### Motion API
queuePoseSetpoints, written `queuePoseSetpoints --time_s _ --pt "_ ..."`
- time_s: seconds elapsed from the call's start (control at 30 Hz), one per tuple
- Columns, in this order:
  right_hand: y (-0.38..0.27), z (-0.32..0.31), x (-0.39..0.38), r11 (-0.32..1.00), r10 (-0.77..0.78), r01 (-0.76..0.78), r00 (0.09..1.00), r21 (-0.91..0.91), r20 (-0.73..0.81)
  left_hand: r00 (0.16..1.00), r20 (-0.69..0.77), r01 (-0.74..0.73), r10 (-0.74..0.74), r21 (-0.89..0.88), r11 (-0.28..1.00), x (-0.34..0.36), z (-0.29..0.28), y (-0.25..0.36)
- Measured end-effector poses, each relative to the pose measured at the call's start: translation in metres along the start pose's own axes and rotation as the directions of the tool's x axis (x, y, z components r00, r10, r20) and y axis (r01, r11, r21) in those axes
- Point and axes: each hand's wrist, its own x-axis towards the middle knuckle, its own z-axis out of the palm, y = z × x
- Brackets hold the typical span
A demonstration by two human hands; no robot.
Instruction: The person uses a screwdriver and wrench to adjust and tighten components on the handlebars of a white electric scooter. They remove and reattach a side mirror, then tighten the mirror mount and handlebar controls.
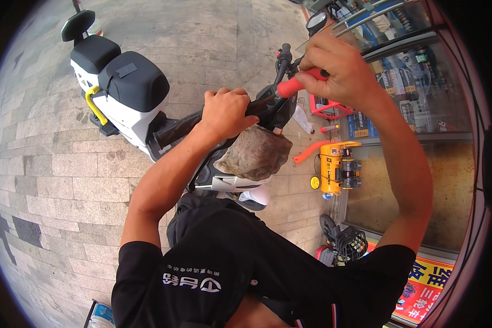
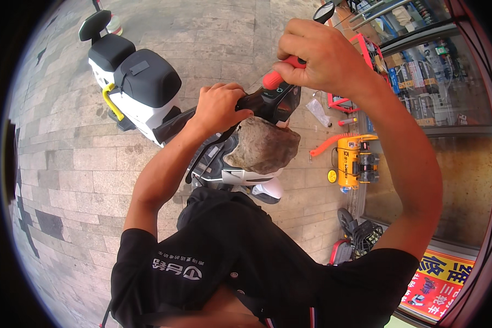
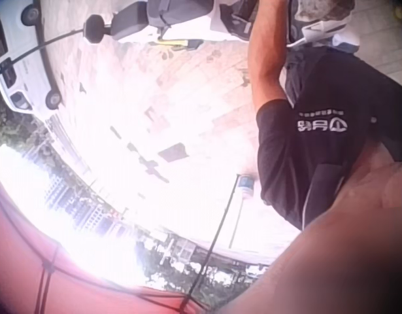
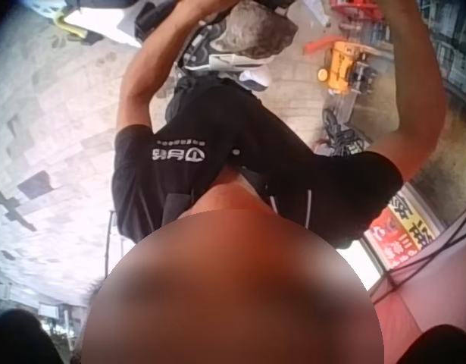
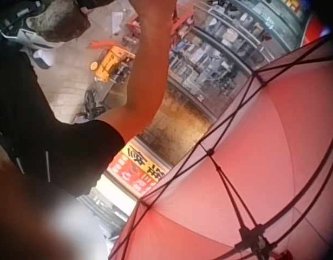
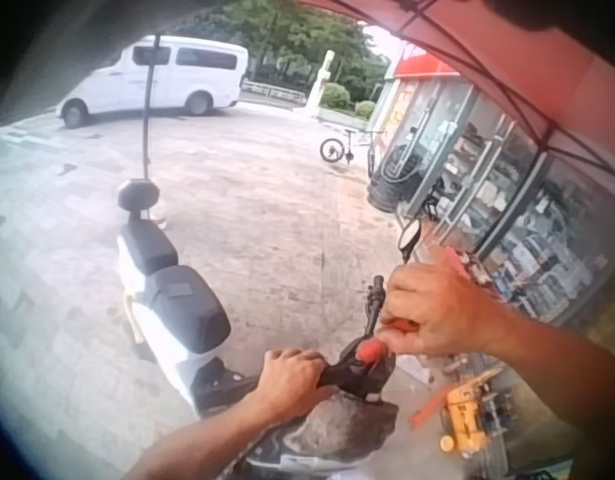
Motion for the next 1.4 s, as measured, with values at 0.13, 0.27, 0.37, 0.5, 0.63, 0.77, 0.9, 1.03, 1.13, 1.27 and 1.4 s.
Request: queuePoseSetpoints --time_s 0.13,0.27,0.37,0.5,0.63,0.77,0.9,1.03,1.13,1.27,1.4 --pt "-0.001 0.000 0.000 1.000 0.010 -0.010 1.000 0.010 -0.007 1.000 0.012 0.008 -0.008 0.000 1.000 0.000 -0.001 0.000" --pt "-0.004 0.000 0.002 0.998 0.021 -0.021 1.000 0.065 0.000 1.000 0.005 0.006 -0.006 -0.003 1.000 0.000 0.000 0.000" --pt "-0.005 -0.002 0.004 0.985 0.030 -0.037 0.999 0.167 0.041 1.000 0.001 0.006 -0.006 -0.012 1.000 0.000 0.001 -0.001" --pt "-0.003 -0.010 0.008 0.995 0.071 -0.058 0.985 -0.084 0.158 1.000 -0.003 -0.005 0.005 -0.007 1.000 0.000 0.001 -0.001" --pt "-0.006 -0.012 0.018 0.914 -0.057 0.213 0.911 -0.346 0.409 1.000 -0.014 -0.015 0.015 0.004 1.000 0.001 0.001 -0.001" --pt "-0.023 -0.010 0.025 0.899 0.048 0.135 0.915 -0.417 0.400 1.000 -0.001 -0.015 0.015 0.004 1.000 0.000 0.003 -0.001" --pt "-0.033 -0.006 0.032 0.911 0.300 -0.170 0.898 -0.376 0.322 1.000 -0.005 -0.019 0.019 -0.022 1.000 0.001 0.000 -0.004" --pt "-0.030 -0.006 0.040 0.938 0.019 0.112 0.929 -0.327 0.370 1.000 0.022 -0.003 0.003 -0.015 1.000 0.001 -0.001 -0.002" --pt "-0.033 -0.006 0.044 0.910 -0.085 0.252 0.890 -0.328 0.448 1.000 -0.006 -0.004 0.004 0.016 1.000 0.000 -0.001 0.000" --pt "-0.038 -0.008 0.049 0.904 0.360 -0.165 0.791 -0.394 0.495 1.000 0.002 -0.010 0.010 0.014 1.000 -0.001 -0.001 -0.001" --pt "-0.032 -0.008 0.054 0.913 0.366 -0.221 0.812 -0.343 0.454 0.999 -0.021 -0.026 0.026 0.038 0.999 -0.002 -0.002 -0.001"
